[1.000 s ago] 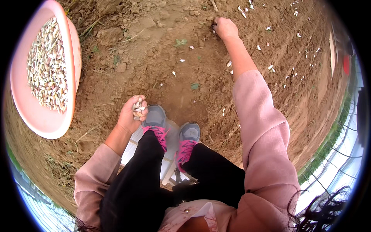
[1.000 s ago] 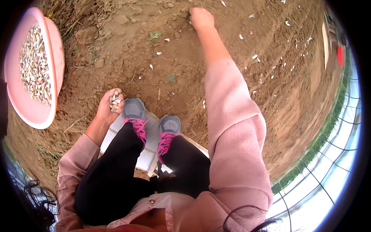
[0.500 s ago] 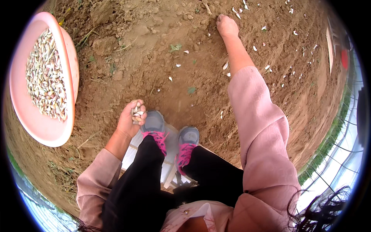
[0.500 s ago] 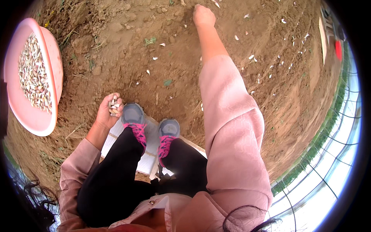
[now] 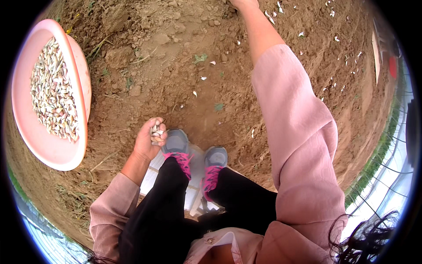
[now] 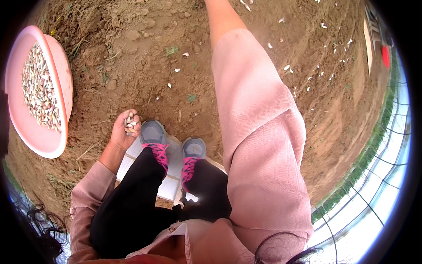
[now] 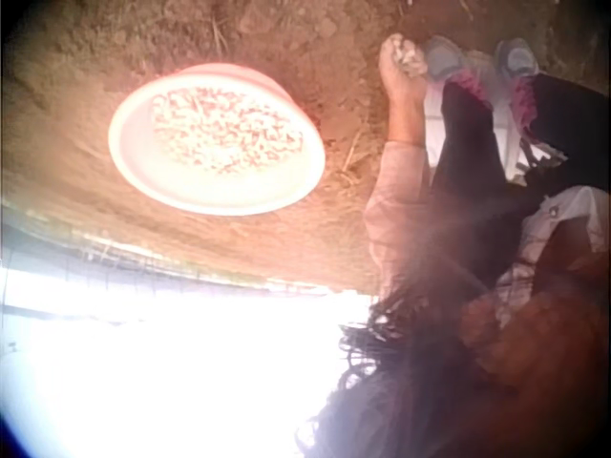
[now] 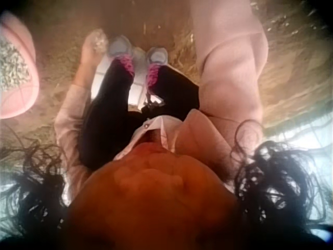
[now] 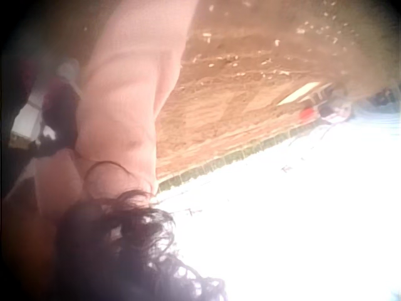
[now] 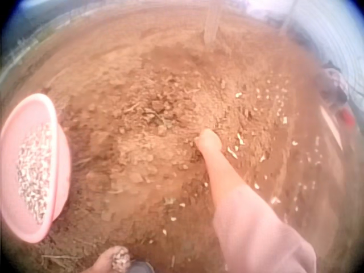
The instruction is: The person places seeds one by one into pre-dug holes in a prepared garden bed. They take seeds from a pink bowl and use their hands to position each seed in the soil.
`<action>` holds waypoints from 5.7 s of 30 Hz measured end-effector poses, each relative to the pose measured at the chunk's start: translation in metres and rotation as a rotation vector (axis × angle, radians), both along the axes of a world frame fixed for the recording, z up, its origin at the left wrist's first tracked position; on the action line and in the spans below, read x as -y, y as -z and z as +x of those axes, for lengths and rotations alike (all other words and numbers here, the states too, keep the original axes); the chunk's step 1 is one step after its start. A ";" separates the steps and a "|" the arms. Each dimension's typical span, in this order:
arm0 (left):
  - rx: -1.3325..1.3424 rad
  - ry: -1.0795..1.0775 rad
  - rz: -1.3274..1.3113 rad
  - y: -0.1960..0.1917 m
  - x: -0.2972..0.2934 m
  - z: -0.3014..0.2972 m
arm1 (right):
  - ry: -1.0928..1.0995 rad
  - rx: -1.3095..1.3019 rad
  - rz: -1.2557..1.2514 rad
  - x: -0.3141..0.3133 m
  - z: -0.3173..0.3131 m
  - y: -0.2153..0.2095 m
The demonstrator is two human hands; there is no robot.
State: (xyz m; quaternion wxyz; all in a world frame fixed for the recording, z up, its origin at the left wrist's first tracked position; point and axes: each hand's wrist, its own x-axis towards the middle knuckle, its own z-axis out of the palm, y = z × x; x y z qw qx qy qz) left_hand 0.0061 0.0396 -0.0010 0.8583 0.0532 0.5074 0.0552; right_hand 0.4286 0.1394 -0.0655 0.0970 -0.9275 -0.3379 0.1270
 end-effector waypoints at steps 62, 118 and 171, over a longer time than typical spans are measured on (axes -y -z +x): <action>-0.007 -0.053 0.059 0.000 -0.025 -0.002 | 0.089 0.059 0.156 0.114 0.046 0.001; -0.007 0.044 0.094 -0.001 -0.054 0.013 | 0.500 -0.192 0.268 0.229 0.165 0.016; 0.059 0.020 0.121 -0.004 -0.047 0.013 | 0.107 -0.123 -0.017 0.256 0.045 -0.007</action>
